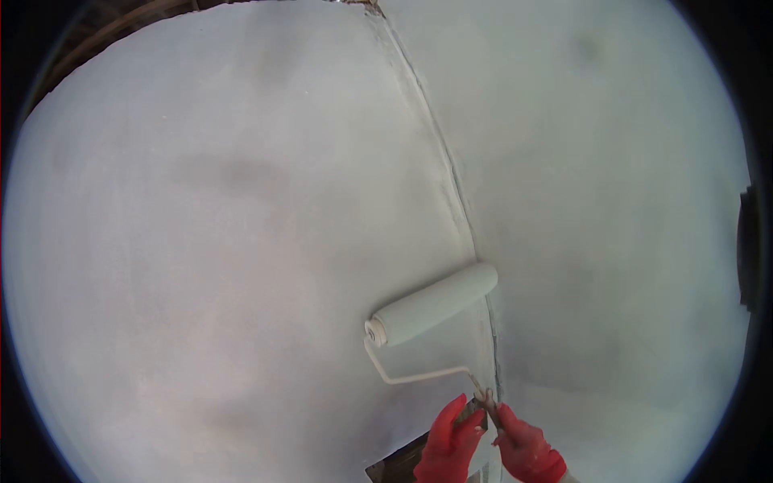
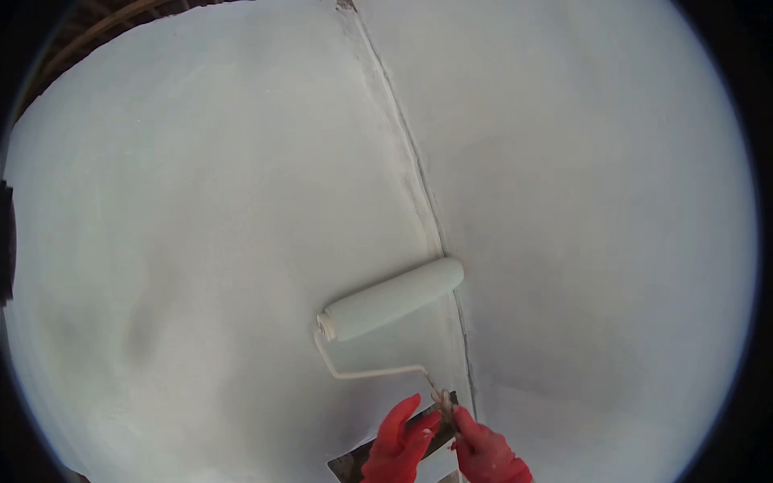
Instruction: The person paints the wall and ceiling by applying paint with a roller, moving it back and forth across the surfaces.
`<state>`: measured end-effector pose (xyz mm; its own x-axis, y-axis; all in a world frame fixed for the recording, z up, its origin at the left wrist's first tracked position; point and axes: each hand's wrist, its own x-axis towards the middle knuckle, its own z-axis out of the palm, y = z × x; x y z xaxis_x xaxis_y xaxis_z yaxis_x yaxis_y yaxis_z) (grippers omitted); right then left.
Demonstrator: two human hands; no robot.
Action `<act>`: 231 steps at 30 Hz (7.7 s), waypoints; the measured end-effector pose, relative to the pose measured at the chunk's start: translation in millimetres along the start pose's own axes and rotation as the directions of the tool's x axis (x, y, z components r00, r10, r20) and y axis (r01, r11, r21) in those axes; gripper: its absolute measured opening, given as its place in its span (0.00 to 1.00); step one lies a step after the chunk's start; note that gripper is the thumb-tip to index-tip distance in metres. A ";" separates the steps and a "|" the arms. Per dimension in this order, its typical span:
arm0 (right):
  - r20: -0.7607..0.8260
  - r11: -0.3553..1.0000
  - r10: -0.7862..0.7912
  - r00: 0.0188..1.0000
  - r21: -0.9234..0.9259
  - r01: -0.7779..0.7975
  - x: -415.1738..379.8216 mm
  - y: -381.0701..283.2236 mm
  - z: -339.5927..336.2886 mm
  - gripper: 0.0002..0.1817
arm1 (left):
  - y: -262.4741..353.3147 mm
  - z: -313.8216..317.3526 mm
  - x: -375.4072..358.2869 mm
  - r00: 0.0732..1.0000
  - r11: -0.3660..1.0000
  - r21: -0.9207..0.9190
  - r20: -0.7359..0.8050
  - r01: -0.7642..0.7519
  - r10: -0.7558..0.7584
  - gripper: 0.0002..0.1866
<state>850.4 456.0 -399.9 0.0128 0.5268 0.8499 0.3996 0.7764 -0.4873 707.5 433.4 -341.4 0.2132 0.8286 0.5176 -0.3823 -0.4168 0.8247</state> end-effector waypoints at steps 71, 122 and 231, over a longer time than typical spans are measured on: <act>0.306 0.772 0.594 0.744 0.046 -0.635 -213.4 -0.5 -10.5 0.29 | -164.1 10.3 -101.4 0.876 0.913 -0.205 -0.270 0.353 -0.400 0.25; -0.102 0.669 -0.652 0.751 -0.542 0.508 422.1 -368.7 -40.2 0.23 | 134.7 -18.8 -146.5 0.941 0.858 0.459 -0.116 -0.232 0.317 0.23; -0.153 0.895 -0.446 0.882 -0.064 0.442 462.0 -491.5 -15.1 0.19 | 185.4 -17.4 -198.5 0.875 0.859 0.422 -0.245 -0.291 0.417 0.21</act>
<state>673.7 312.6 235.3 -0.0271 0.0655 0.9975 0.4218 0.9054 -0.0479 578.6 198.2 -295.2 -0.1931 0.6435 0.7407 -0.0114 -0.7563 0.6541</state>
